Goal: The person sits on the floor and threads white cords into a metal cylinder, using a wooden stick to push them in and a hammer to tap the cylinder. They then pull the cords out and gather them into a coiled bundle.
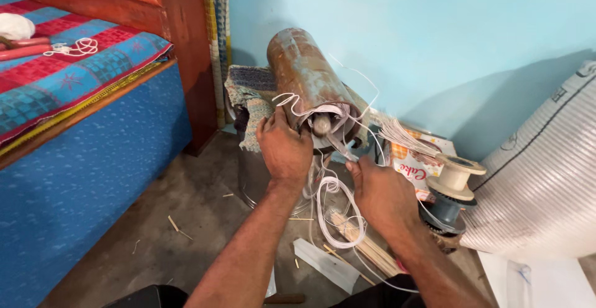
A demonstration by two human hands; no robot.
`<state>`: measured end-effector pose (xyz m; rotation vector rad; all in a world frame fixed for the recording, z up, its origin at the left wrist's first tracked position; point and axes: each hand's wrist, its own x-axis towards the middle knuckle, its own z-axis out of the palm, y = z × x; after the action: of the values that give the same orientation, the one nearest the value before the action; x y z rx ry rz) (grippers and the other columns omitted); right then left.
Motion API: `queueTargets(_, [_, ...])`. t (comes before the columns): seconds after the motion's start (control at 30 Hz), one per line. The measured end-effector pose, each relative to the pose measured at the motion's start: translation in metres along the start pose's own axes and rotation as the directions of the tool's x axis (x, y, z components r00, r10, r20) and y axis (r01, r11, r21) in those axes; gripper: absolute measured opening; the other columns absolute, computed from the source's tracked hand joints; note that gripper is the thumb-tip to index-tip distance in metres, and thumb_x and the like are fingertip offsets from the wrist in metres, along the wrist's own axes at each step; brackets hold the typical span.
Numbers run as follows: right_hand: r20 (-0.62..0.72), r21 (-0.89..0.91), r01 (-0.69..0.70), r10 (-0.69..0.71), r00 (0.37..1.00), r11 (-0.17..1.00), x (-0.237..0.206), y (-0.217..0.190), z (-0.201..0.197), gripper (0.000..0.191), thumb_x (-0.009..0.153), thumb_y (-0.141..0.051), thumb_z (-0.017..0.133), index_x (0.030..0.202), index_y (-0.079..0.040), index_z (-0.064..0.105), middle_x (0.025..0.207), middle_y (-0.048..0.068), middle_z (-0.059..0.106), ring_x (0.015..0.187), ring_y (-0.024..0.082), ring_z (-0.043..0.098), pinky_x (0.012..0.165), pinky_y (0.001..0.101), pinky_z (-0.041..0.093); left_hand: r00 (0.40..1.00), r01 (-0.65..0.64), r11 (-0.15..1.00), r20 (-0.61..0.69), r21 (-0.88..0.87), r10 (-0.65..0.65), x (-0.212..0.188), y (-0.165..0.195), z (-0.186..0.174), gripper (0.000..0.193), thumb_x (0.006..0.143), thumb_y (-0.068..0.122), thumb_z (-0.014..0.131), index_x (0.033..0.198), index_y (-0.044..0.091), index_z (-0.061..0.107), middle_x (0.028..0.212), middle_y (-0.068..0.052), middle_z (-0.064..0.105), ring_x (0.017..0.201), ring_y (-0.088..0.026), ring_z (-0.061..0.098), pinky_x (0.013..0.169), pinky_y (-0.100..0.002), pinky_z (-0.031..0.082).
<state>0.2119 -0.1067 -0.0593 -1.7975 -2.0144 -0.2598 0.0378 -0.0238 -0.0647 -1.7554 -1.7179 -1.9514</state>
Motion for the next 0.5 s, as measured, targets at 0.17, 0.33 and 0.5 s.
queueTargets(0.17, [-0.312, 0.075, 0.216, -0.182, 0.932, 0.974, -0.010, 0.000, -0.005, 0.029, 0.105, -0.028, 0.053, 0.093, -0.001, 0.057, 0.064, 0.020, 0.065, 0.050, 0.042, 0.063, 0.043, 0.0521, 0.047, 0.997, 0.031, 0.994, 0.070, 0.103, -0.038, 0.000, -0.005, 0.004, 0.049, 0.084, 0.020, 0.077, 0.120, -0.008, 0.061, 0.109, -0.024, 0.073, 0.111, -0.037, 0.067, 0.118, -0.053, 0.032])
queueTargets(0.33, [-0.233, -0.008, 0.195, -0.191, 0.954, 0.981, 0.001, 0.001, 0.008, 0.030, 0.106, -0.027, 0.050, 0.091, -0.002, 0.057, 0.060, 0.018, 0.064, 0.052, 0.039, 0.065, 0.048, 0.0509, 0.050, 1.000, 0.002, 0.990, 0.028, 0.142, -0.006, 0.000, -0.006, 0.003, 0.061, 0.084, 0.027, 0.075, 0.129, -0.010, 0.058, 0.116, -0.024, 0.071, 0.113, -0.036, 0.065, 0.118, -0.054, 0.028])
queueTargets(0.5, [-0.032, -0.282, 0.055, -0.067, 0.997, 0.958, 0.038, -0.003, 0.004, 0.034, 0.103, -0.034, 0.050, 0.096, -0.003, 0.062, 0.066, 0.019, 0.069, 0.059, 0.041, 0.069, 0.052, 0.0542, 0.053, 0.995, 0.043, 0.989, 0.082, 0.142, -0.055, 0.000, -0.003, 0.002, 0.060, 0.086, 0.028, 0.075, 0.130, -0.009, 0.058, 0.119, -0.022, 0.071, 0.115, -0.035, 0.065, 0.120, -0.057, 0.025])
